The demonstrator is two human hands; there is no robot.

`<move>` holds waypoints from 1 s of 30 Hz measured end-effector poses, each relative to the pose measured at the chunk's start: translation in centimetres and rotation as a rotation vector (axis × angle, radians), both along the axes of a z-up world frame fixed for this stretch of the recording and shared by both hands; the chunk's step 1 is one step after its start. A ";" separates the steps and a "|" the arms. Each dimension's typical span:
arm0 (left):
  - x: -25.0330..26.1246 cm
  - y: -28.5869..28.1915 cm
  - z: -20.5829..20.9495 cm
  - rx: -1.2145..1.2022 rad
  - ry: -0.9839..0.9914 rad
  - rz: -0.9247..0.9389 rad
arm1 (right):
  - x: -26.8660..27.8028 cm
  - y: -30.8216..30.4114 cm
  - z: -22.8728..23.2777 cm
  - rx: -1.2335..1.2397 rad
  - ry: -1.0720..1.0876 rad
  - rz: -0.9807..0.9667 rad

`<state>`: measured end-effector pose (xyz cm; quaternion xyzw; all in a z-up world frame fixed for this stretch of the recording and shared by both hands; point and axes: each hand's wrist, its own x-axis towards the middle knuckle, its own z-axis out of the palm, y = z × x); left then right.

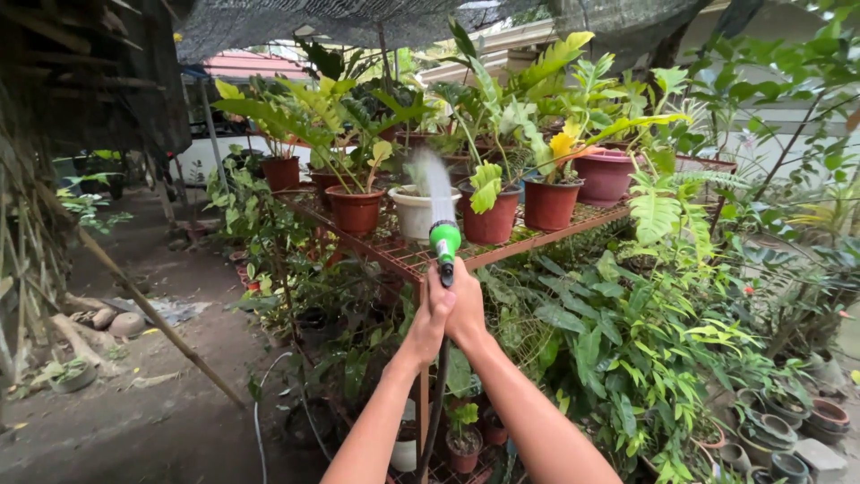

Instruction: Watering various potted plants in a garden using a hose with a spray nozzle.

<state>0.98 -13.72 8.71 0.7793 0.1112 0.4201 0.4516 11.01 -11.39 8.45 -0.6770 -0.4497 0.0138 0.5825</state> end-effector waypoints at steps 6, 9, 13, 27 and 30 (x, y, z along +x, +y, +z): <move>1.5 0.9 -3.0 -0.018 0.023 -0.009 | 0.0 -2.3 -0.3 -0.076 0.011 -0.017; 1.0 0.2 -2.8 -0.026 0.013 -0.035 | 0.4 -2.3 -1.1 -0.040 0.020 -0.023; 0.2 -0.7 -1.7 0.001 0.011 -0.012 | 0.2 -2.4 -1.0 -0.019 0.026 -0.020; 0.5 0.0 -2.8 0.033 -0.087 -0.018 | -0.2 -2.0 -2.0 0.041 -0.028 -0.029; 0.6 0.7 -3.0 0.049 -0.107 -0.051 | -0.3 -1.8 -2.1 0.056 -0.008 -0.041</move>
